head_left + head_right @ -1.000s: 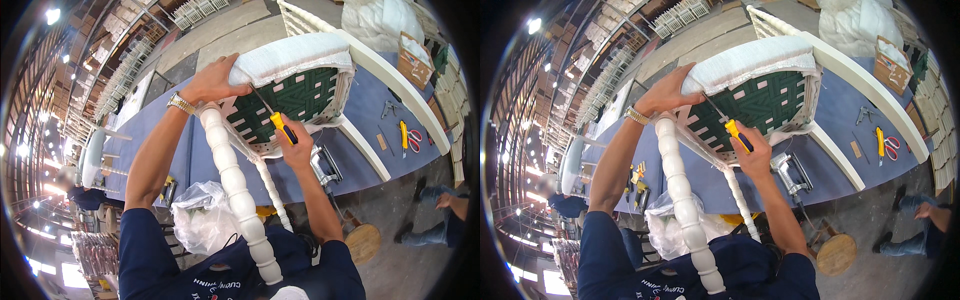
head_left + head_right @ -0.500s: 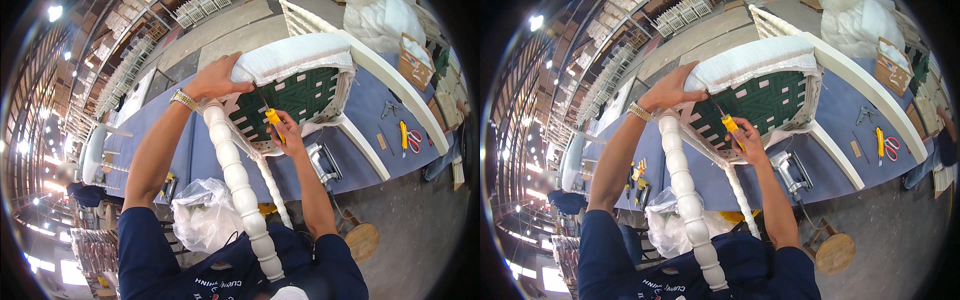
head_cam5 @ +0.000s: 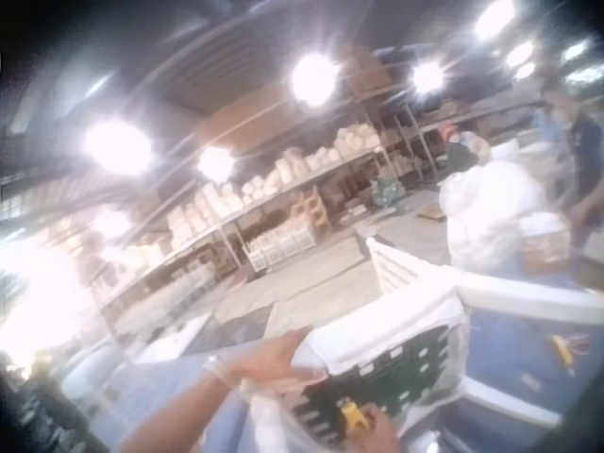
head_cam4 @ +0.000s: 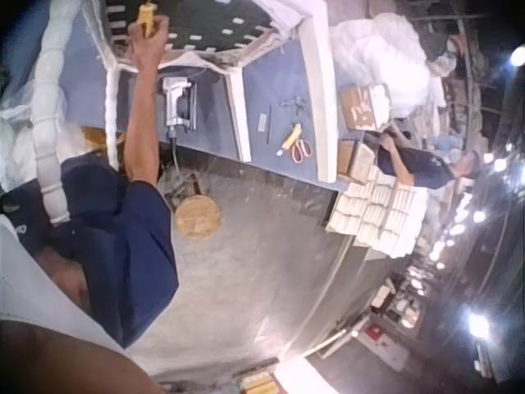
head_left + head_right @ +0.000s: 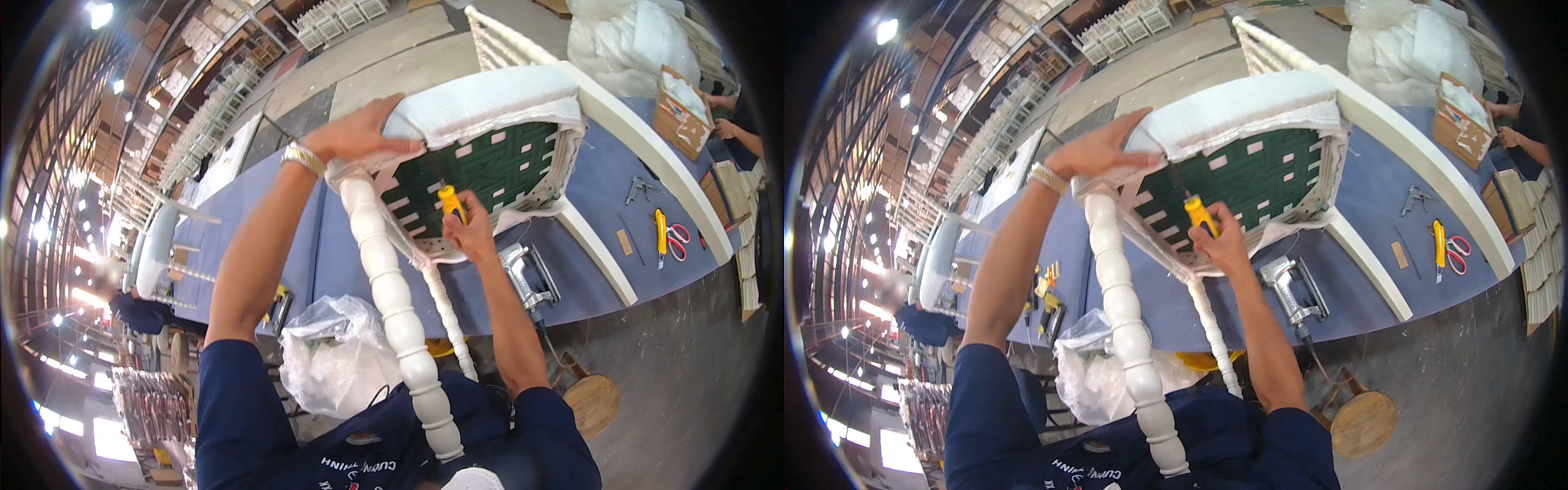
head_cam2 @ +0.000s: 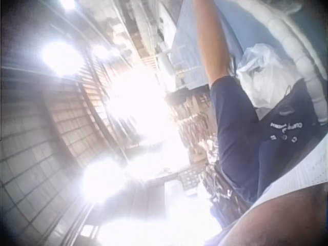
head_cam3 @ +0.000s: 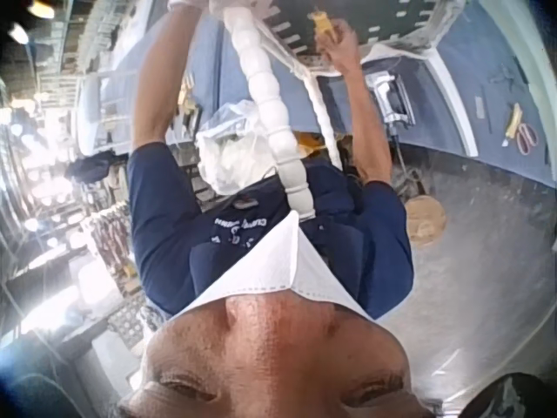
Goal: The person staples white fabric onto the underside of a white wooden chair seat using a pneumatic staple gun. They repeatedly pull and smooth the fabric, then fire staples along the perimeter. The person also uses a yellow utility knife to trim excess fabric and a screwdriver to tuck edges before continuing to staple.
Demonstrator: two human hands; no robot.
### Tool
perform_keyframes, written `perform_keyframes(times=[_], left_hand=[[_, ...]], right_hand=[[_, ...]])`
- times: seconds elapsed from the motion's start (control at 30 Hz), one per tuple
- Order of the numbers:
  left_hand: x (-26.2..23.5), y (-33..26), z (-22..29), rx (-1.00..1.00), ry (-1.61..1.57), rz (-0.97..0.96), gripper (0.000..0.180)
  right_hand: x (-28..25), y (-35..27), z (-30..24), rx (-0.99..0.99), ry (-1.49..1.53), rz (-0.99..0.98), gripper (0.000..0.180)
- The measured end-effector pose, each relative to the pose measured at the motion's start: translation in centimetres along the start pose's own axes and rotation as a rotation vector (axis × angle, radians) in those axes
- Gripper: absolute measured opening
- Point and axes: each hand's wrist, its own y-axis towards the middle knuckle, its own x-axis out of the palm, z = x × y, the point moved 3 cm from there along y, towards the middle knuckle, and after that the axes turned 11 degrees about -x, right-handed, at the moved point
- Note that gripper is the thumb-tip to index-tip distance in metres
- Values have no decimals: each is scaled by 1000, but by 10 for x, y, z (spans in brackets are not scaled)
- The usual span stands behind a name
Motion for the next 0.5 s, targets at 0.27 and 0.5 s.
perform_keyframes(times=[0.27, 0.5], left_hand=[[-6, 2, 1, -35, -104, -44, 104], [-7, 3, 1, -12, -54, -42, 108]], right_hand=[[-16, 29, 0, -468, -679, 46, 49], [-11, 35, 33, 255, 338, -306, 80]])
